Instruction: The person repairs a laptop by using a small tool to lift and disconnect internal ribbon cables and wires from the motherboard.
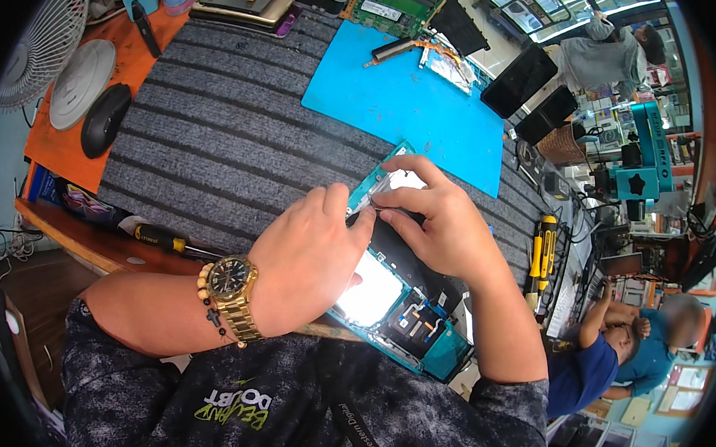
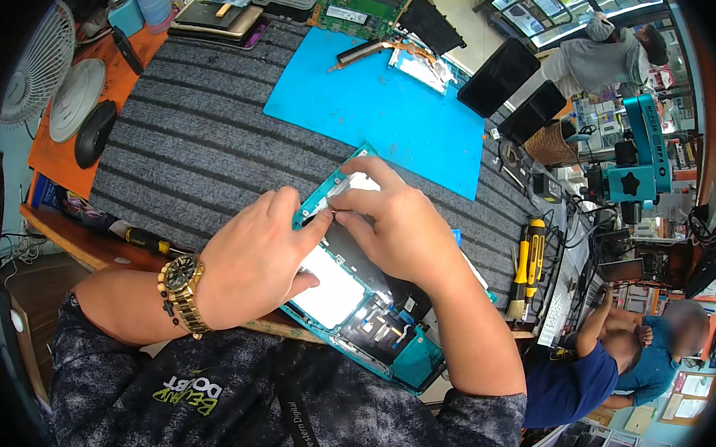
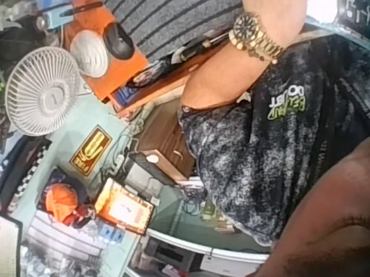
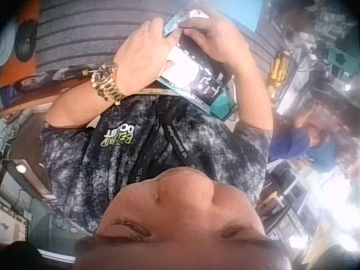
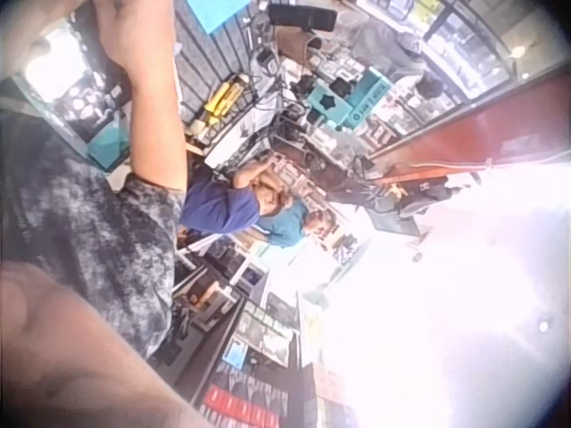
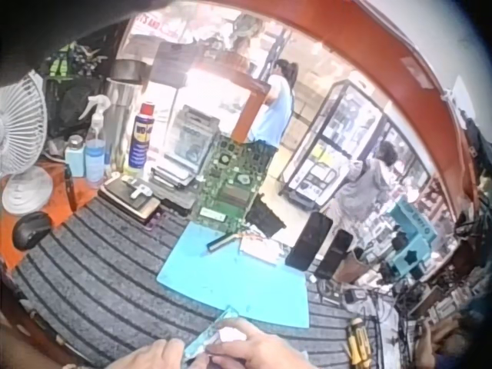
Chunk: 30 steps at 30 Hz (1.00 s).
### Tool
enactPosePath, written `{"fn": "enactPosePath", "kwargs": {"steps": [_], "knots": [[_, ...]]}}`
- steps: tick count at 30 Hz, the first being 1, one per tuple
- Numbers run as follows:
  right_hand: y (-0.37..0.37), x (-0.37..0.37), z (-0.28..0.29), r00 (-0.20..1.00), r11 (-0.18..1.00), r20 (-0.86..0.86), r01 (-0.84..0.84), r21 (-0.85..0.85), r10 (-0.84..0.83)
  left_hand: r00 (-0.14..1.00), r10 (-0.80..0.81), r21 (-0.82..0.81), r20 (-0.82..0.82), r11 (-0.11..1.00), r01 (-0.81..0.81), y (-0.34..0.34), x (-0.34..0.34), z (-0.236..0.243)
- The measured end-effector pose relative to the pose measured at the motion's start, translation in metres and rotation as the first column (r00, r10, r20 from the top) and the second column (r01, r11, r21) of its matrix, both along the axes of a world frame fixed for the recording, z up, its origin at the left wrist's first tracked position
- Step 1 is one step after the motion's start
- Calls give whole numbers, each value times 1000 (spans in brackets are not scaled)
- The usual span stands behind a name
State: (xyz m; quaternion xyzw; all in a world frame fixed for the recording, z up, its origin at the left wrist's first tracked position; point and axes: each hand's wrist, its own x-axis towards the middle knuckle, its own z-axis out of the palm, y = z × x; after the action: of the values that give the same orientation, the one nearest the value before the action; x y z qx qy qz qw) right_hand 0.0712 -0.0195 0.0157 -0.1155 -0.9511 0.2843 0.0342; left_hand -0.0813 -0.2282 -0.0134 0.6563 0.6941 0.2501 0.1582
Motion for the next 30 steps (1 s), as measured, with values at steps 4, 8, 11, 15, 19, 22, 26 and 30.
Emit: {"fn": "enactPosePath", "kwargs": {"steps": [4, 8, 11, 15, 19, 22, 26, 30], "knots": [[-8, 5, -5, 1000, 995, 5, 29, 96, -30, 1000, -5, -15, -2, 1000, 5, 0, 0, -1], [-14, 9, -12, 999, 978, -35, 19, 206, -12, 1000, 3, -6, 8, 1000, -3, 0, 1, -1], [-13, 10, -16, 998, 979, -68, 29, 201, -15, 1000, 3, -1, -1, 1000, -3, 0, 1, -1], [-7, 5, -18, 992, 995, -123, 47, 86, -36, 1000, -8, -2, 0, 1000, 8, 1, -1, 0], [-6, 7, -11, 996, 999, -81, 41, 32, -38, 1000, -2, -2, 6, 1000, 2, 0, -1, 0], [-6, 7, -6, 999, 999, -36, 32, 41, -31, 1000, -2, -14, 22, 1000, 3, 0, 0, 0], [-5, 4, -2, 999, 999, 1, 32, 31, -32, 1000, -2, -10, 15, 1000, 2, 0, 0, 0], [-9, 5, -2, 998, 998, 16, 52, 39, -53, 1000, 3, -5, 14, 1000, -3, 0, 0, -1]]}}
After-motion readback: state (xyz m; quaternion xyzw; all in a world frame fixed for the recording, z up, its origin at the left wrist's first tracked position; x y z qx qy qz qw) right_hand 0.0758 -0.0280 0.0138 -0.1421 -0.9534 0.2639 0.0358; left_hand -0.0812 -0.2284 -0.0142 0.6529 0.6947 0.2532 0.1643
